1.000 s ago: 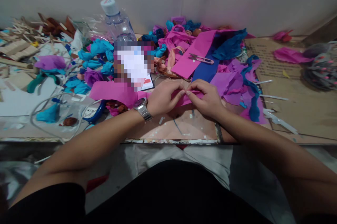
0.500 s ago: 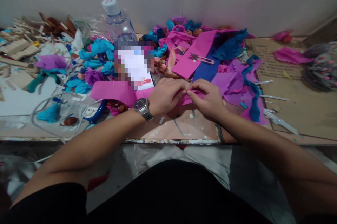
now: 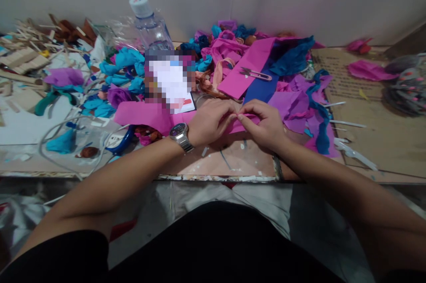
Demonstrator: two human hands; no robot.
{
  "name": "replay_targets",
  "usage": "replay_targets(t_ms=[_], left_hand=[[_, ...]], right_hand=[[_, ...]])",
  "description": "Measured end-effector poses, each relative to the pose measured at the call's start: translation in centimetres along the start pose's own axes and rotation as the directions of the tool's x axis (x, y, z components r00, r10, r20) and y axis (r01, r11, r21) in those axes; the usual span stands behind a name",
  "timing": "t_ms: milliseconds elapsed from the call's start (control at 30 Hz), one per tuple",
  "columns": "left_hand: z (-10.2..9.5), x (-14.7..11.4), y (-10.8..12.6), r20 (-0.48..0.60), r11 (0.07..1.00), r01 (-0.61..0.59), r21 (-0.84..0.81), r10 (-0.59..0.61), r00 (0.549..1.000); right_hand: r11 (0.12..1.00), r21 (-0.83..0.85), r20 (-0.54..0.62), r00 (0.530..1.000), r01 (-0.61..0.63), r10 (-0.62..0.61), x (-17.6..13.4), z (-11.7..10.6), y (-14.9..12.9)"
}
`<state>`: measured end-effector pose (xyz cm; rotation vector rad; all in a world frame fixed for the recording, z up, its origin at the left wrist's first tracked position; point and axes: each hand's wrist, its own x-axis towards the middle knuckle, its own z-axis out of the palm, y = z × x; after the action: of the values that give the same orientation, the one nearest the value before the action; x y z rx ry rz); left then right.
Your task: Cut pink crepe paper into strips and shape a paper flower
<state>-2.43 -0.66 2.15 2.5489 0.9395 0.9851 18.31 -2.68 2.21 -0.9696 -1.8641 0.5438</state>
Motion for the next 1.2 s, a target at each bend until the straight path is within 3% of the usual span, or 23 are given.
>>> replay_targets(t_ms=[267, 700, 1033, 1200], left_hand=[[0.01, 0.00, 0.17, -0.051, 1.000, -0.024, 0.019, 0.025, 0.998], [0.04, -0.04, -0.11, -0.072, 0.994, -0.072, 0.078, 0.078, 0.994], [-0.04, 0.04, -0.35, -0.045, 0.993, -0.086, 0.087, 0.090, 0.995], [-0.03, -0.01, -0.18, -0.038, 0.991, -0.099, 0.091, 0.103, 0.994]], right_hand=[[0.997, -0.058, 0.048, 0.997, 0.055, -0.052, -0.12, -0.04, 0.12], [0.998, 0.028, 0.108, 0.993, -0.049, 0.045, -0.04, -0.06, 0.03], [0.998, -0.052, 0.135, 0.991, 0.021, -0.014, -0.03, -0.44, 0.13], [0.997, -0.007, 0.210, 0.975, -0.072, 0.072, -0.07, -0.05, 0.22]])
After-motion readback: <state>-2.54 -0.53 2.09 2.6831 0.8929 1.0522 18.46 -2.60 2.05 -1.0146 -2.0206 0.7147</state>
